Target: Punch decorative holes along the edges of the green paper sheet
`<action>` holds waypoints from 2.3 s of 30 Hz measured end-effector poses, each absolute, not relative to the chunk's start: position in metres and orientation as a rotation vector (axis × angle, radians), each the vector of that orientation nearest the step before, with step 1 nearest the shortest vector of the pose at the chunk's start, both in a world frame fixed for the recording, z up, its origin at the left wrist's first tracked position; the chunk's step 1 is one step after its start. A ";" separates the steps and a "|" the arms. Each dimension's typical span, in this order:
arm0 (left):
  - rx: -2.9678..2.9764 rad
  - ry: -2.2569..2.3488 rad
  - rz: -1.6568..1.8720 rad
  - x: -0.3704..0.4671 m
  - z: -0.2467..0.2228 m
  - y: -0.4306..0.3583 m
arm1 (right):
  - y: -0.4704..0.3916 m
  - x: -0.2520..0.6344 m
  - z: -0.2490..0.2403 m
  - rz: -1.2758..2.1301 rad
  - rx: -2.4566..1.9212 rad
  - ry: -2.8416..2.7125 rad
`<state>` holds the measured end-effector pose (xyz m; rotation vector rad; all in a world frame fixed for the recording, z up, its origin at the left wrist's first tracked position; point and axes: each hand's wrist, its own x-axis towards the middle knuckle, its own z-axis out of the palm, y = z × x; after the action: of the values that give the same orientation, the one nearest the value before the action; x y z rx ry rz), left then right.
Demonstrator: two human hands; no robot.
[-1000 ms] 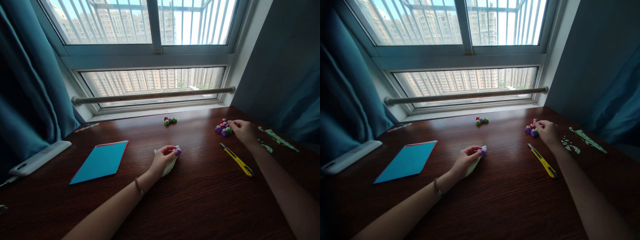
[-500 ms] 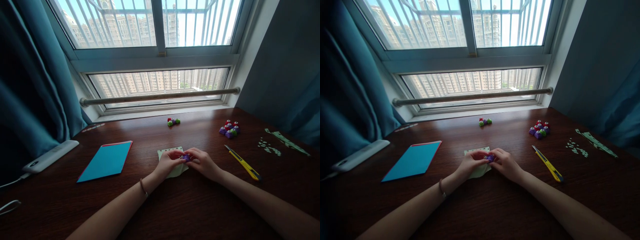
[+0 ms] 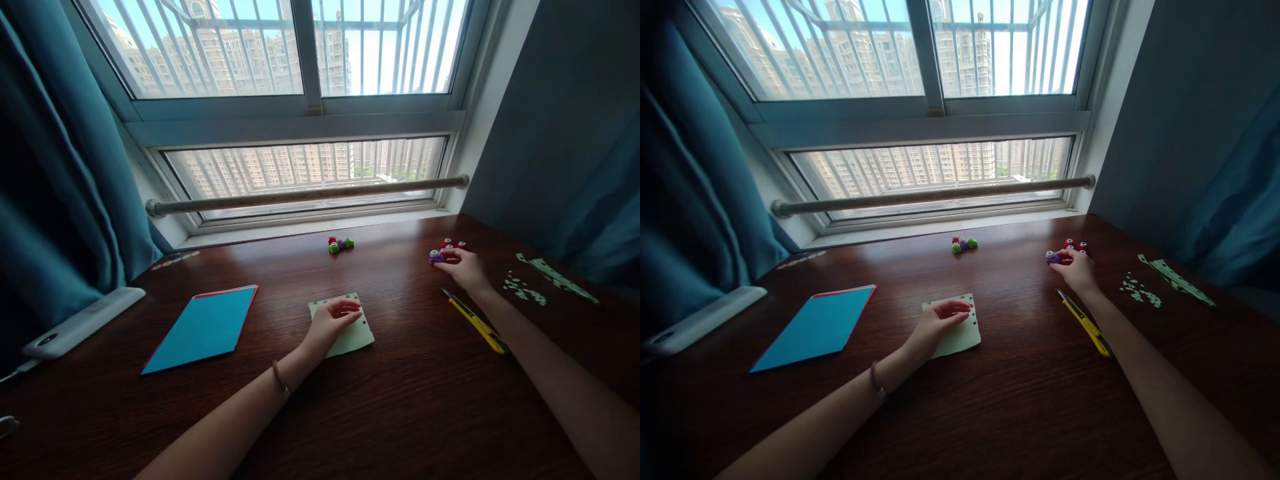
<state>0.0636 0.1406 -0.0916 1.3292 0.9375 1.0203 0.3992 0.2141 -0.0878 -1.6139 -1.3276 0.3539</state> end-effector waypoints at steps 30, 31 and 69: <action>1.332 0.990 1.021 0.064 -0.089 0.139 | 0.213 0.396 -0.105 0.182 -1.748 -1.730; 1.335 0.989 1.020 0.064 -0.090 0.139 | 0.213 0.397 -0.105 0.195 -1.741 -1.738; 1.630 0.960 1.067 0.065 -0.098 0.134 | 0.279 0.185 -0.077 -0.231 -1.450 -2.356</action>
<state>0.0653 0.1344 -0.0977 1.6305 0.9599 1.0669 0.1852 0.2791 -0.0771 -1.4501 -2.3559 -0.2309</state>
